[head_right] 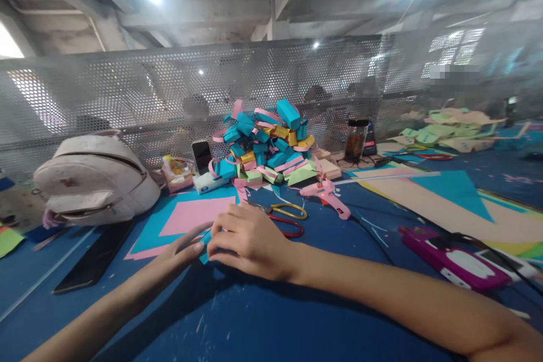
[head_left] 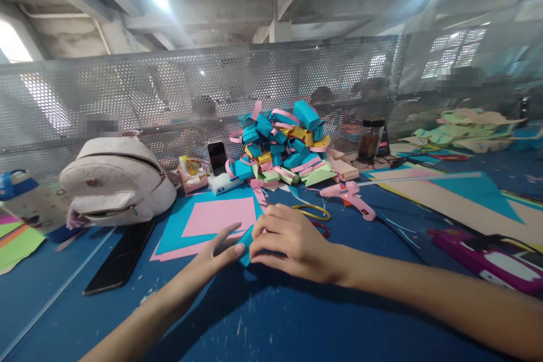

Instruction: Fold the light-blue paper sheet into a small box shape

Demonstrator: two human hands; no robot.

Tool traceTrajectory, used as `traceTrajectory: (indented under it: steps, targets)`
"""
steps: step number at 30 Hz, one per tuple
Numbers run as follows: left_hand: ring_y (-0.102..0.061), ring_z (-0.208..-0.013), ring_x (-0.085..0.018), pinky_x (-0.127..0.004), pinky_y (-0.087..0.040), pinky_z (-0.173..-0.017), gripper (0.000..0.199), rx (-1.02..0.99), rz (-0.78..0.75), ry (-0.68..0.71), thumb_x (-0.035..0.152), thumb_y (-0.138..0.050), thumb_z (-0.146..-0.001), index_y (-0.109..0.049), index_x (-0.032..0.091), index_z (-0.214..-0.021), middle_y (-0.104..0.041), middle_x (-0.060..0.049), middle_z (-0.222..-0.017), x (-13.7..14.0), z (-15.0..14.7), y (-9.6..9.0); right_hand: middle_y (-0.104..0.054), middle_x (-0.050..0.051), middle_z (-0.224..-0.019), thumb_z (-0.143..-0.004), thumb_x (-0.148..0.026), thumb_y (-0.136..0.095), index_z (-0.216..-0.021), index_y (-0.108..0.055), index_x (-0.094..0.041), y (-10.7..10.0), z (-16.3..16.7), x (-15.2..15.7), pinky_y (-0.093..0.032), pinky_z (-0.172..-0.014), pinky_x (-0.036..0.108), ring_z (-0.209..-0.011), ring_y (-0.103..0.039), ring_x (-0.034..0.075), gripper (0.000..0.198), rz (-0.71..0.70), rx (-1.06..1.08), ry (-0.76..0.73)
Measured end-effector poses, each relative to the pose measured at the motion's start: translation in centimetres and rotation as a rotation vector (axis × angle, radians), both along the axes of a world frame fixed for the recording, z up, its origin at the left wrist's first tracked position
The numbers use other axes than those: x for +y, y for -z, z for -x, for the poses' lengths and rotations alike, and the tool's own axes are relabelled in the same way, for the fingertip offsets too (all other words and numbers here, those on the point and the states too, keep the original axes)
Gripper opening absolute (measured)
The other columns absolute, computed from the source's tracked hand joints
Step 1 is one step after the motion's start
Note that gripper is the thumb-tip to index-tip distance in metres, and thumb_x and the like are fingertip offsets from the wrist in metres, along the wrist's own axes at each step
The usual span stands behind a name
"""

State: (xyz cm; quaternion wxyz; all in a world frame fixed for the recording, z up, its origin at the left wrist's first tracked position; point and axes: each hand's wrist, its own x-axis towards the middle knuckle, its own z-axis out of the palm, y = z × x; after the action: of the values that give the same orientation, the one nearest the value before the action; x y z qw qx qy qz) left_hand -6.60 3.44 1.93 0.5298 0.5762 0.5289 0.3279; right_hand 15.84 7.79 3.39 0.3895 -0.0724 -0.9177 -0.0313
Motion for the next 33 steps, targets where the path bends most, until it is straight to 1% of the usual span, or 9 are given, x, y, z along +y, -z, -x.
traceTrajectory:
  steps: [5,9,15,18,20,23,25,29,33]
  targets:
    - [-0.045,-0.132,-0.034,-0.047,-0.029,-0.112,0.073,-0.074,0.006,-0.003,0.055,-0.067,-0.082,-0.042,0.025,-0.143,-0.055,-0.013,-0.139,0.1,-0.1,0.6,-0.063,0.004,-0.093,-0.096,-0.027,-0.056,-0.090,-0.065,-0.018,0.1,0.1,-0.6,-0.035,-0.079,0.031,-0.086,-0.049,0.017,0.014,-0.048,-0.030,0.018]
    - [-0.049,-0.128,-0.033,-0.047,-0.031,-0.110,0.068,-0.118,0.015,0.001,0.054,-0.065,-0.084,-0.044,0.026,-0.142,-0.058,-0.011,-0.135,0.3,-0.5,1.2,-0.062,0.004,-0.095,-0.097,-0.027,-0.054,-0.091,-0.064,-0.019,0.3,0.3,-1.1,-0.036,-0.081,0.032,-0.089,-0.049,0.017,0.015,-0.037,-0.057,0.039]
    - [-0.045,-0.131,-0.034,-0.045,-0.039,-0.105,0.070,-0.127,-0.039,-0.062,0.061,-0.063,-0.081,-0.046,0.026,-0.140,-0.053,-0.012,-0.139,0.3,-0.9,1.2,-0.063,0.004,-0.094,-0.097,-0.028,-0.055,-0.091,-0.065,-0.019,-0.5,0.1,-0.8,-0.038,-0.081,0.032,-0.089,-0.053,0.017,0.015,0.115,0.036,-0.021]
    - [-0.037,-0.137,-0.033,-0.044,-0.039,-0.106,0.072,-0.091,-0.048,-0.108,0.062,-0.063,-0.081,-0.046,0.025,-0.140,-0.048,-0.011,-0.144,0.2,-0.8,0.7,-0.064,0.004,-0.090,-0.097,-0.030,-0.054,-0.089,-0.066,-0.020,-1.2,-0.5,0.1,-0.038,-0.080,0.032,-0.087,-0.054,0.018,0.018,0.184,0.079,0.011]
    - [-0.038,-0.137,-0.033,-0.044,-0.038,-0.106,0.075,-0.091,-0.043,-0.116,0.063,-0.063,-0.080,-0.044,0.025,-0.141,-0.048,-0.010,-0.145,0.3,-0.6,0.5,-0.064,0.004,-0.089,-0.096,-0.029,-0.057,-0.088,-0.067,-0.020,-1.7,-0.9,0.8,-0.038,-0.080,0.033,-0.085,-0.054,0.018,0.016,0.203,0.106,0.022]
    - [-0.044,-0.132,-0.034,-0.045,-0.039,-0.104,0.077,-0.107,-0.046,-0.087,0.063,-0.061,-0.080,-0.041,0.023,-0.143,-0.052,-0.011,-0.141,0.5,-0.5,0.6,-0.065,0.004,-0.091,-0.094,-0.023,-0.060,-0.090,-0.069,-0.020,-2.0,-1.3,1.7,-0.037,-0.082,0.034,-0.086,-0.053,0.018,0.010,0.191,0.090,0.010]
    - [-0.044,-0.131,-0.034,-0.044,-0.039,-0.104,0.079,-0.114,-0.042,-0.078,0.063,-0.062,-0.080,-0.039,0.023,-0.144,-0.052,-0.010,-0.141,0.8,-0.5,0.8,-0.065,0.004,-0.092,-0.094,-0.021,-0.059,-0.092,-0.069,-0.020,-1.9,-1.4,2.0,-0.037,-0.082,0.034,-0.086,-0.052,0.018,0.010,0.175,0.043,-0.001]
    - [-0.042,-0.133,-0.034,-0.045,-0.039,-0.103,0.082,-0.137,-0.040,-0.083,0.063,-0.063,-0.079,-0.038,0.022,-0.145,-0.049,-0.011,-0.143,1.0,-0.3,1.2,-0.064,0.003,-0.091,-0.094,-0.023,-0.060,-0.095,-0.069,-0.020,-1.7,-1.4,2.2,-0.037,-0.084,0.034,-0.086,-0.050,0.017,0.010,0.148,-0.013,0.009]
    - [-0.045,-0.131,-0.033,-0.044,-0.038,-0.105,0.077,-0.145,-0.027,-0.065,0.061,-0.062,-0.082,-0.038,0.023,-0.145,-0.048,-0.011,-0.145,1.0,0.0,1.6,-0.064,0.004,-0.093,-0.092,-0.027,-0.063,-0.093,-0.068,-0.020,-1.6,-1.4,2.2,-0.038,-0.083,0.033,-0.088,-0.050,0.018,0.009,0.127,-0.024,0.044]
